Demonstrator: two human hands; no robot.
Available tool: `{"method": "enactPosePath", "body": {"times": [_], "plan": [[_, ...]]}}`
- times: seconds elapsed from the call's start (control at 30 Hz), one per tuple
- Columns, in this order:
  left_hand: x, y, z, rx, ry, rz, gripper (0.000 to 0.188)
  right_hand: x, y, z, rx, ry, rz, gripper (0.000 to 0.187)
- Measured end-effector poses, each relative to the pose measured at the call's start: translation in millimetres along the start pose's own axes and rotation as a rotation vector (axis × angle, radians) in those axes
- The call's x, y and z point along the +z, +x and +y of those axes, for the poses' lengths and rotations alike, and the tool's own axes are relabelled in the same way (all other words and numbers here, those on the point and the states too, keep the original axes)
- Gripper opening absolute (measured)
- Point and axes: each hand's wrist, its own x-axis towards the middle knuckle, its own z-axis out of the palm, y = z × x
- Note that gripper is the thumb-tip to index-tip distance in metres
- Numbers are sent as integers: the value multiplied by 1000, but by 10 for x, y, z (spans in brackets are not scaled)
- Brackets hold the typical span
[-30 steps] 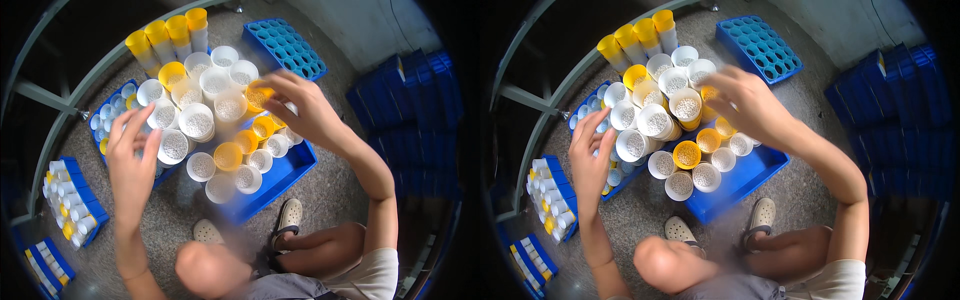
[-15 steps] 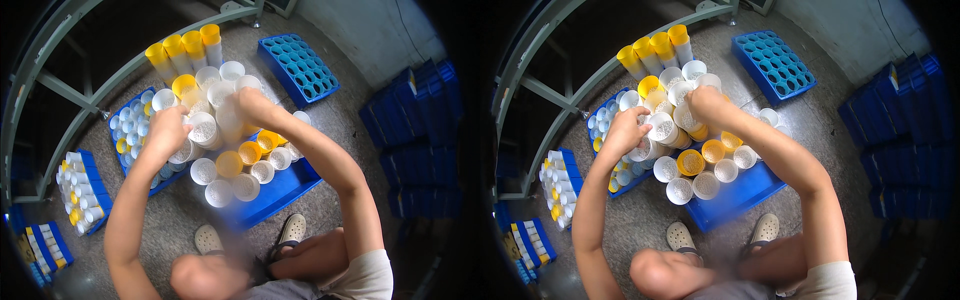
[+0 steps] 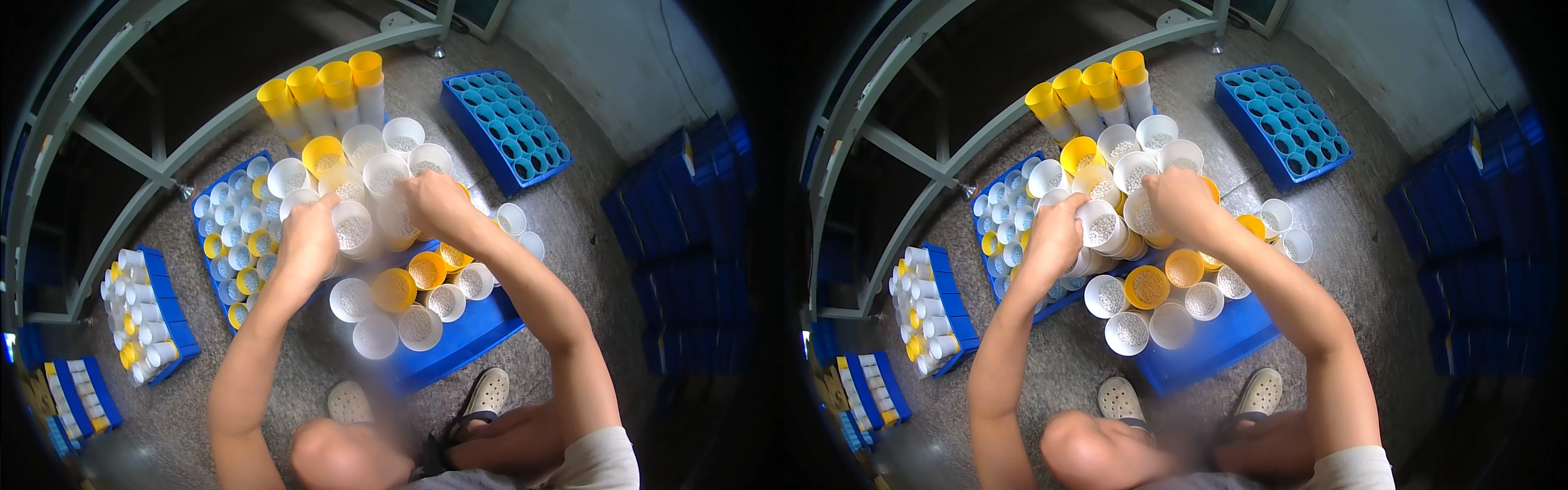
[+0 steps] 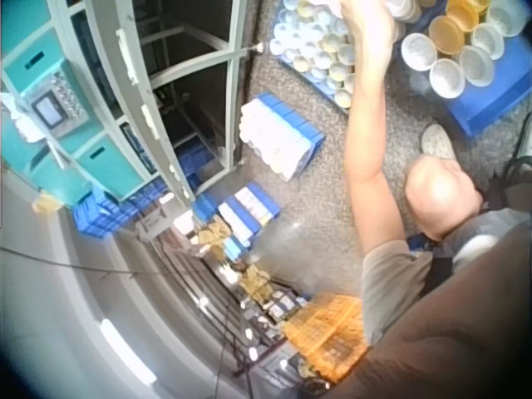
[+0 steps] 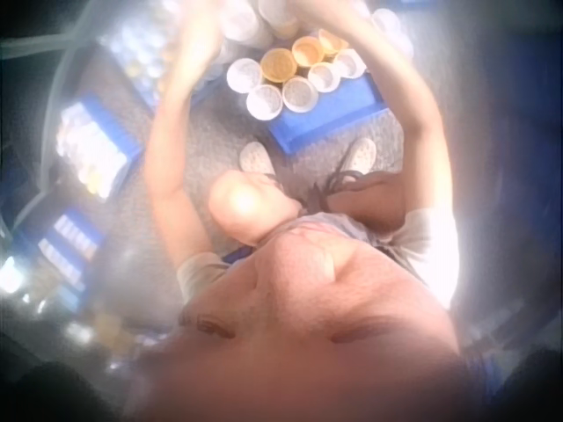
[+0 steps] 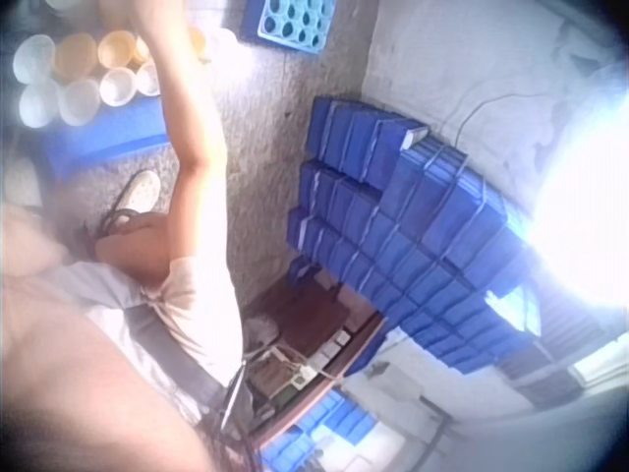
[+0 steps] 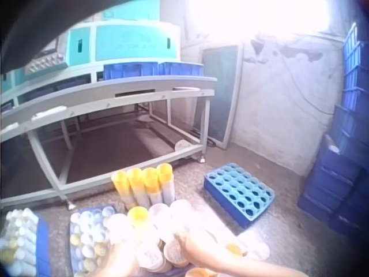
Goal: The person writes on a clipboard, then sits on the floor to sort white and yellow cups filled with small white pellets into a blue tray. They pick up cups one by one, place them in the tray, and occasionally sweep spilled pellets back into the cups.
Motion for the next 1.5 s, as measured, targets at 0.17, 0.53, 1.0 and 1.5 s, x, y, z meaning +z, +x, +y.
{"method": "enactPosePath", "body": {"times": [0.17, 0.53, 1.0, 1.5], "plan": [[-23, 76, 14, -5, 31, -90, 37, 44, 30, 1, -8, 10, 44, 17], [43, 102, 43, -71, 66, -87, 36, -2, -1, -66, 65, -62, 0, 19], [-523, -30, -8, 17, -44, 147, 32, -371, -168, 39, 44, 76, 191, 20], [-852, -1970, 1245, 83, -372, -796, 33, -1022, -2674, 672, 60, 469, -270, 28]]}}
